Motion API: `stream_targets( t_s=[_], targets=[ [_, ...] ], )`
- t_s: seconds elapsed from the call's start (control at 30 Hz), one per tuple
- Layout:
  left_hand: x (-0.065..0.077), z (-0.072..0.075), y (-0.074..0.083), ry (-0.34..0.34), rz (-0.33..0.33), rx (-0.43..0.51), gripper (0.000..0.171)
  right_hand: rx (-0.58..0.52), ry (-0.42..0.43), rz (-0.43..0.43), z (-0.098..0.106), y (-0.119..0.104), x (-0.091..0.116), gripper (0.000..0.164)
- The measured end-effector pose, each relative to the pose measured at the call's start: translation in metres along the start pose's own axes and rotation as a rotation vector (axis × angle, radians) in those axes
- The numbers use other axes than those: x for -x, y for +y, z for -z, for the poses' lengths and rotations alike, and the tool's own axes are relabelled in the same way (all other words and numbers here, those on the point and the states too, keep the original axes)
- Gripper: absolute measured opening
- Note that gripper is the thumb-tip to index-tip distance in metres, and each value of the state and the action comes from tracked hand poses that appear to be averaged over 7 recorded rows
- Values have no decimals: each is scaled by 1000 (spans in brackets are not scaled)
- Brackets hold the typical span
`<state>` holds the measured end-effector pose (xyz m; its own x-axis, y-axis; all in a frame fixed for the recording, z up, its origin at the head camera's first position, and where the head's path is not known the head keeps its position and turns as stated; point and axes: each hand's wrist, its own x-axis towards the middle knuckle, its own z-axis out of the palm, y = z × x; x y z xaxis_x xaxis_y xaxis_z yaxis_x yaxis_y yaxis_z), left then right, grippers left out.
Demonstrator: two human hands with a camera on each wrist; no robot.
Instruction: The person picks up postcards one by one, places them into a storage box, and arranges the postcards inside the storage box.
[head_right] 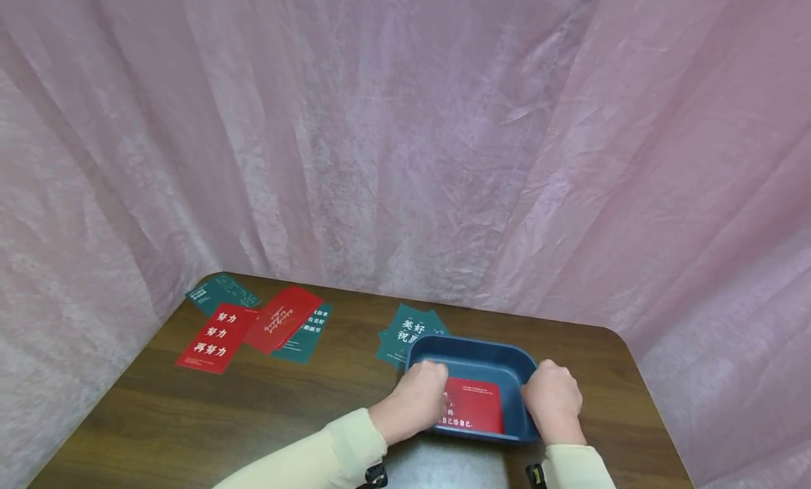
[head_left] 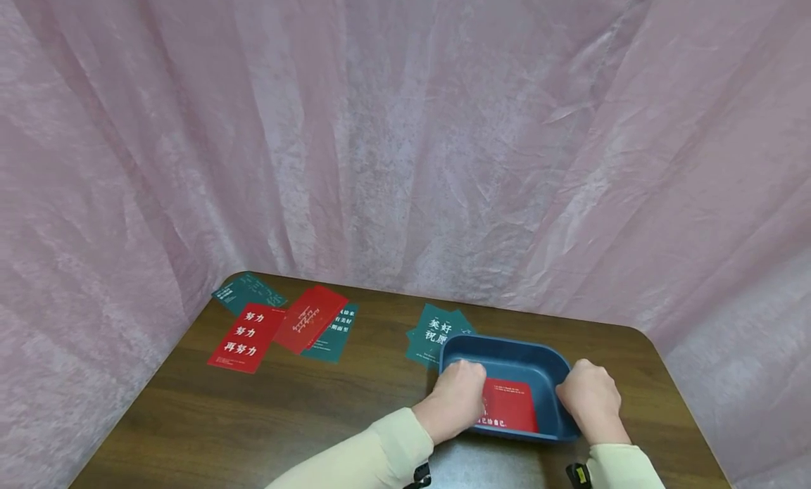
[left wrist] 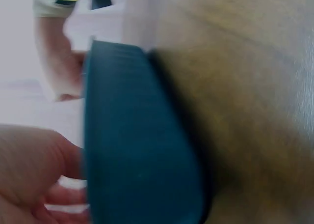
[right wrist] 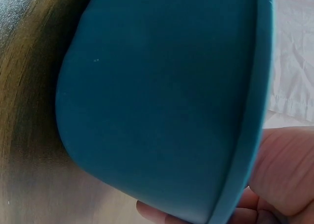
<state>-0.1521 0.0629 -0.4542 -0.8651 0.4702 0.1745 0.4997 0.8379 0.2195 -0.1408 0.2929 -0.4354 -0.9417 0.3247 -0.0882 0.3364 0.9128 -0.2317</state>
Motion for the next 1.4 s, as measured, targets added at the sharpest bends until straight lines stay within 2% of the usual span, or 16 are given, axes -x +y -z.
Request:
stream_targets(
  t_s=[0.1,0.17,0.23,0.33,0.43,0.53,0.63,0.73,0.83,0.9,0.97,1.13,1.27,1.4],
  targets=[
    [0,20,-15,84,-91,78,18,3,11,2,0,0,-1,32],
    [-2,35,-32,159,-131,102,15,2,15,4,0,0,-2,32],
    [-5,49,-55,234,-158,80,16,3,16,5,0,-1,-2,33],
    [-9,63,-100,285,-150,32,31,6,11,3,0,-2,-1,34],
    [-12,75,-149,243,-87,-25,43,7,10,4,0,-3,0,34],
    [-10,84,-194,135,19,-43,48,3,3,10,1,-3,1,32],
    [-6,88,-230,53,94,-70,49,0,3,13,2,-4,0,31],
    [-3,85,-255,15,104,-176,49,-1,5,12,2,-5,0,31],
    [-1,79,-271,-41,122,-298,59,1,5,11,2,-5,0,32],
    [1,75,-279,-114,156,-326,69,-1,5,10,1,-4,0,32],
    [2,72,-283,-207,185,-298,78,-4,3,9,0,-4,1,32],
    [7,69,-292,-397,249,-183,80,-9,-5,3,0,-4,6,31],
    [9,65,-297,-456,298,-103,88,-10,-1,4,0,-4,8,31],
    [12,67,-296,-433,327,-33,95,-10,7,5,1,-4,8,32]
  ],
)
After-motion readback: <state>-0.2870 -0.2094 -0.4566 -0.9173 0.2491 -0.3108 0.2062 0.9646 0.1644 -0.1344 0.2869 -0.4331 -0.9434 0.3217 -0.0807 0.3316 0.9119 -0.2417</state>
